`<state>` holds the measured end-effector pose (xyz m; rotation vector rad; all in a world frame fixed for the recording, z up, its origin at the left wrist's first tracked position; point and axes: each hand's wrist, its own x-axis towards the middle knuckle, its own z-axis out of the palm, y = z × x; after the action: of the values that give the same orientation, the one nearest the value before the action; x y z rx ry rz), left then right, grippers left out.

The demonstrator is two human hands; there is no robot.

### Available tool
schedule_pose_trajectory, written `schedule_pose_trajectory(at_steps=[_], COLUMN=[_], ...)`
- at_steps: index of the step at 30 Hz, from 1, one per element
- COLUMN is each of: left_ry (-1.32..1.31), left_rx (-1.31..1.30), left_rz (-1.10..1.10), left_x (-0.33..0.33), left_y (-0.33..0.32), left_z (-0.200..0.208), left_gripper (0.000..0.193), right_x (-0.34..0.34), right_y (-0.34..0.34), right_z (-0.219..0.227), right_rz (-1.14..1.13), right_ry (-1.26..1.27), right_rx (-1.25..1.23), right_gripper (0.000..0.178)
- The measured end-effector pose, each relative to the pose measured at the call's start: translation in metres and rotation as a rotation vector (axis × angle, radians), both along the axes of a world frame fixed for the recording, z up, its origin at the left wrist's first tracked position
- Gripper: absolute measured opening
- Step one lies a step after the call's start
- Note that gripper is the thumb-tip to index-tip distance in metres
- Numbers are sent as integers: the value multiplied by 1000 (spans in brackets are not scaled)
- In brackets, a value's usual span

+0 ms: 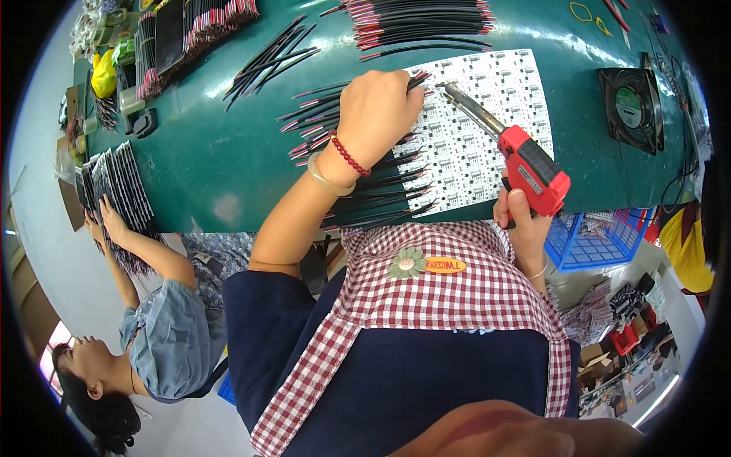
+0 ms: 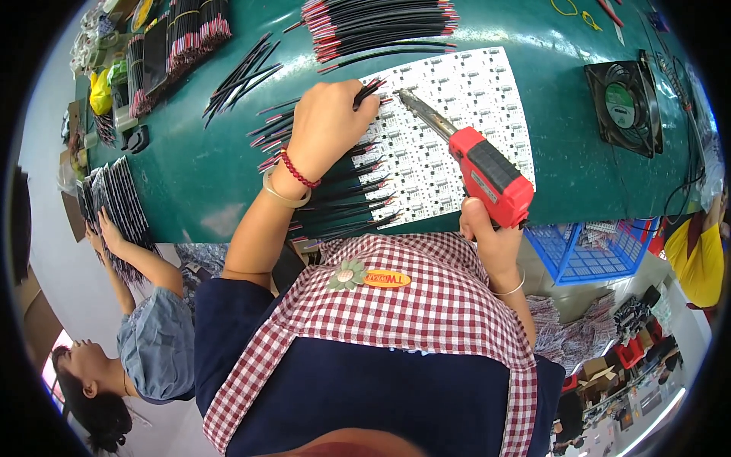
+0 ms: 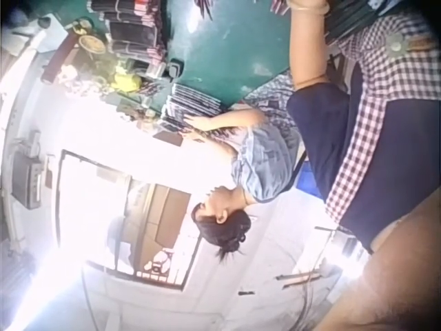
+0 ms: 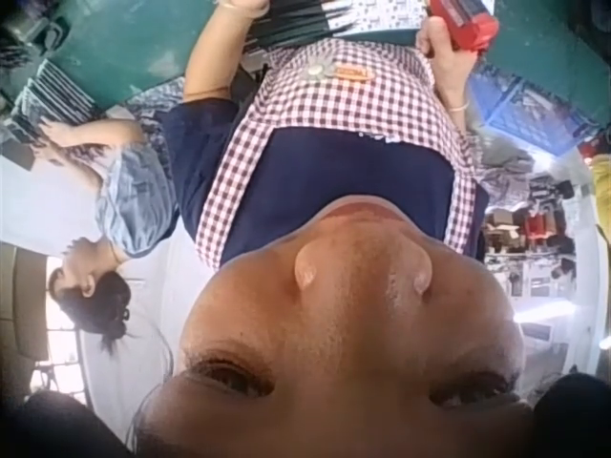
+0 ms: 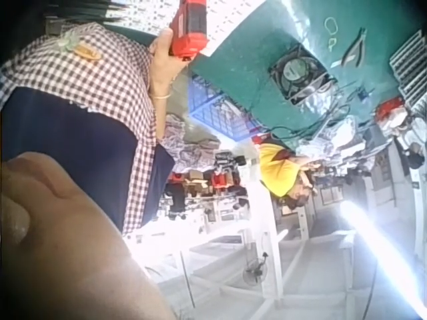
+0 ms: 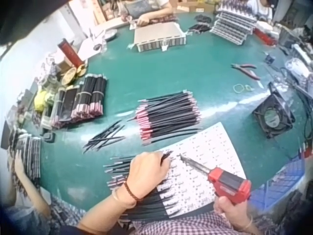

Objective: The person inserts wires from bundles of wires into a circuit board panel by hand.

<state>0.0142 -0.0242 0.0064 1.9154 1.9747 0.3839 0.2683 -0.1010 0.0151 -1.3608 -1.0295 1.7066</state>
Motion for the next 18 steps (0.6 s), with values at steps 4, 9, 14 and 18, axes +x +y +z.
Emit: schedule_pose_trajectory(at_steps=[4,9,14,18], left_ry=[-20,-38,-43,-43], left_rx=[4,23,45,43], left_rz=[23,45,72,65], left_x=[0,2,3,3], left_y=[0,-1,-3,-3], left_z=[0,-1,-3,-2], left_gripper=[25,24,24,24], right_x=[0,-3,1,-3], right_y=[3,4,4,5], right_z=[1,3,-2,5], right_rz=[6,-16,41,13], right_ry=[-20,-34,-54,-5], right_rx=[7,-1,14,-15], right_gripper=[34,29,27,30])
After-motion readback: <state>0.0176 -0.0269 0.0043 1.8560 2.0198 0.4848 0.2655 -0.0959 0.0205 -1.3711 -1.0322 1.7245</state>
